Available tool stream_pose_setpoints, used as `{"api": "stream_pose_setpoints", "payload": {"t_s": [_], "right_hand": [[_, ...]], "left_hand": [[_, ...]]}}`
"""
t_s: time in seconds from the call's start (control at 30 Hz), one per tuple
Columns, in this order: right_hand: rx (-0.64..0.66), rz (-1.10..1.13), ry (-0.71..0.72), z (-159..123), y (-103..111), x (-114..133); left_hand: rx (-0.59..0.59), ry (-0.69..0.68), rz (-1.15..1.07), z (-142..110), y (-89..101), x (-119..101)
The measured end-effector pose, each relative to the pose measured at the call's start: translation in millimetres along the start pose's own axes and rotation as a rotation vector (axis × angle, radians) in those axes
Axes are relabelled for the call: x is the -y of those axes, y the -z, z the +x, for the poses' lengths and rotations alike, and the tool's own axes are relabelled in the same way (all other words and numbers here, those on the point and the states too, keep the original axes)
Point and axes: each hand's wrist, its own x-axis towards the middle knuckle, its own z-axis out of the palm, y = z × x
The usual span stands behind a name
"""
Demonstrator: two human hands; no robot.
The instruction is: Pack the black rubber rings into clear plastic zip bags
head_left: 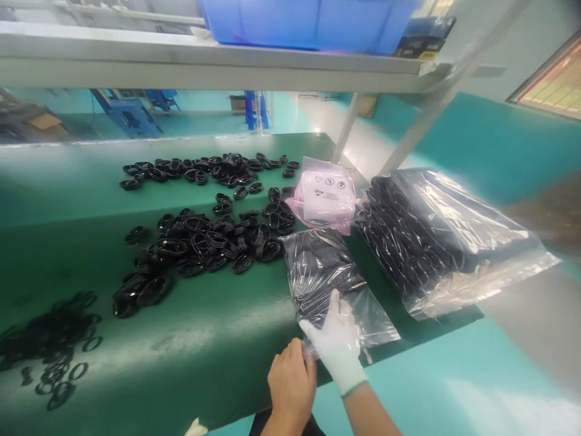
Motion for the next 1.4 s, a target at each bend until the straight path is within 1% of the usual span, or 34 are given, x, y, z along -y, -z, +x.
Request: {"api": "stream_pose_setpoints", "payload": {"t_s": [0.1,0.2,0.3,0.4,0.5,0.6,0.67,0.73,0.77,0.83,0.87,0.9,0.93,0.97,1.0,1.07,1.13,1.17,1.2,1.27,1.4], "right_hand": [[0.036,0.022,-0.006,-1,-2,0],[0.047,0.027,0.052,-1,-1,-2],[0.037,0.011,0.087,1,0,-4],[0.065,-0.009,0.079,4,1,-4],[0.081,-0.009,0.089,6,0,-2],[0.054,-0.013,0.094,6,0,2],[0.023,-0.002,0.074,4,-1,5],[0.004,0.022,0.059,1,-1,7],[0.004,0.035,0.058,-1,-2,7],[-0.002,0.056,0.059,-3,-5,8],[-0.016,0.066,0.053,-3,-8,8],[-0.045,0.08,0.043,-3,-11,7],[-0.085,0.099,0.038,-3,-15,6],[-0.133,0.121,0.039,-3,-19,6],[-0.181,0.144,0.042,-3,-23,5],[-0.253,0.189,0.044,-2,-29,3],[-0.283,0.226,0.018,-1,-34,1],[-0.289,0.24,0.003,-1,-36,0],[-0.294,0.251,0.002,0,-39,-2],[-0.317,0.264,0.052,1,-45,-5],[-0.386,0.266,0.237,5,-61,-15]], "left_hand": [[0.032,0.058,0.008,4,6.9,-3],[0.099,0.113,-0.04,0,15.8,-5],[0.098,0.162,-0.072,-5,18.5,-8],[0.082,0.158,-0.044,-2,15.7,-10],[0.127,0.181,-0.013,6,9.8,-11],[0.166,0.198,0.013,9,2.1,-13],[0.203,0.174,0.028,3,-0.2,-12],[0.258,0.126,0.051,-6,5.9,-7],[0.295,0.1,0.066,-10,13.6,-4],[0.377,0.059,0.075,-9,37.5,2],[0.392,0.04,0.069,-3,51.7,2],[0.379,0.01,0.04,8,65.2,-1],[0.288,-0.03,0.018,23,76.6,-6],[0.179,-0.103,-0.001,42,84.3,-14],[0.134,-0.202,-0.017,63,87.8,-25],[0.131,-0.383,-0.005,104,82.4,-48],[0.157,-0.471,0.015,136,67.2,-65],[0.163,-0.485,0.017,147,59.1,-70],[0.165,-0.486,0.014,155,52.0,-71],[0.17,-0.482,0.003,164,42.6,-69],[0.196,-0.513,0.028,167,37.2,-62]]}}
